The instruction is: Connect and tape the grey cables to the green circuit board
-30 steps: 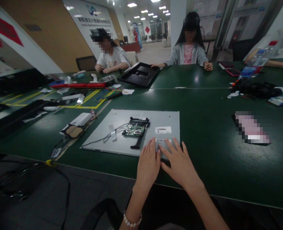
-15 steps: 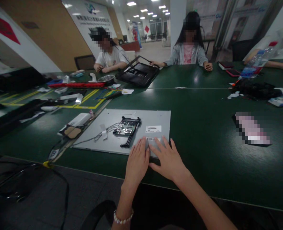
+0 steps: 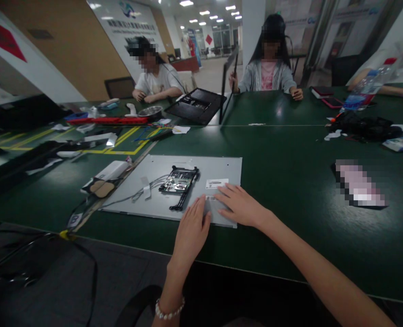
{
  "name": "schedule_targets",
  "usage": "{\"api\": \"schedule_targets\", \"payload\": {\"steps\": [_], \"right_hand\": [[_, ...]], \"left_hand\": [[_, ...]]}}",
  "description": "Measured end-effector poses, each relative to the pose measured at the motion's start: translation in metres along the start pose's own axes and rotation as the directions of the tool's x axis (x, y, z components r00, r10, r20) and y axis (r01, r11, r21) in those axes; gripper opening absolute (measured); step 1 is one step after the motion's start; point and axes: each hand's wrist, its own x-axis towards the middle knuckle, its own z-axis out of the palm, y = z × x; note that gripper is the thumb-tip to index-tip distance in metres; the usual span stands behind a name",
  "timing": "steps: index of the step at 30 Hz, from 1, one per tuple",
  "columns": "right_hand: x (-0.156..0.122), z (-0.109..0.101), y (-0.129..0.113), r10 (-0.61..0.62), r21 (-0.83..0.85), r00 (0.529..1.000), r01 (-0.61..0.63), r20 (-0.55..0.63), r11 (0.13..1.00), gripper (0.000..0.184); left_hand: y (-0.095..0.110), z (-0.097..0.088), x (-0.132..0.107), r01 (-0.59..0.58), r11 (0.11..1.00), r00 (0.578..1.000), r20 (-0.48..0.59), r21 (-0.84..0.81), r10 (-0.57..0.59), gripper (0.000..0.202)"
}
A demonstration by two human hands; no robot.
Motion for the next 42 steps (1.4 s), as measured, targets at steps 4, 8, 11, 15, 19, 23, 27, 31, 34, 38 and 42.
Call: {"api": "schedule_targets", "payload": {"steps": [4, 8, 11, 15, 19, 23, 27, 31, 34, 38, 42], "right_hand": [[0.001, 0.016, 0.006, 0.021, 0.004, 0.999, -0.021, -0.036, 1.0, 0.055], [0.0, 0.019, 0.004, 0.029, -0.027, 0.999, -0.03, -0.037, 0.999, 0.056], [0.0, 0.016, 0.002, 0.033, -0.038, 0.999, -0.034, -0.026, 0.999, 0.056], [0.001, 0.015, 0.002, 0.039, -0.037, 0.999, -0.04, -0.026, 0.998, 0.055], [0.001, 0.018, 0.005, 0.043, -0.013, 0.999, -0.044, -0.022, 0.999, 0.056], [0.002, 0.019, 0.006, 0.049, 0.002, 0.998, -0.049, -0.027, 0.999, 0.055], [0.003, 0.018, 0.006, 0.055, 0.018, 0.998, -0.054, -0.024, 0.998, 0.056], [0.002, 0.016, 0.006, 0.054, 0.023, 0.998, -0.053, -0.016, 0.998, 0.056], [0.002, 0.015, 0.006, 0.053, 0.022, 0.998, -0.053, -0.018, 0.998, 0.055], [0.002, 0.015, 0.005, 0.052, 0.022, 0.998, -0.051, -0.02, 0.998, 0.054], [0.003, 0.015, 0.004, 0.052, 0.017, 0.998, -0.052, -0.018, 0.999, 0.054]], "left_hand": [[-0.013, -0.016, 0.016, 0.02, 0.995, 1.0, -0.007, -0.097, -0.02, 0.033], [-0.038, -0.029, 0.041, -0.002, 1.0, 0.994, -0.11, -0.028, -0.001, 0.034], [-0.059, -0.028, 0.059, -0.009, 0.993, 0.999, -0.042, 0.115, 0.014, 0.042], [-0.083, -0.018, 0.077, -0.04, 0.975, 0.993, 0.114, 0.22, 0.015, 0.044], [-0.102, -0.009, 0.098, -0.039, 0.964, 0.99, 0.14, 0.262, 0.002, 0.044], [-0.119, -0.005, 0.125, 0.02, 0.96, 0.989, 0.137, 0.278, -0.06, 0.044], [-0.131, -0.003, 0.143, 0.077, 0.953, 0.985, 0.124, 0.292, -0.118, 0.044], [-0.136, -0.003, 0.152, 0.073, 0.956, 0.985, 0.132, 0.283, -0.114, 0.045], [-0.138, -0.005, 0.157, 0.079, 0.959, 0.982, 0.145, 0.272, -0.122, 0.044], [-0.141, -0.007, 0.159, 0.067, 0.961, 0.978, 0.171, 0.269, -0.116, 0.043], [-0.146, -0.01, 0.158, 0.053, 0.97, 0.976, 0.191, 0.239, -0.101, 0.047]]}}
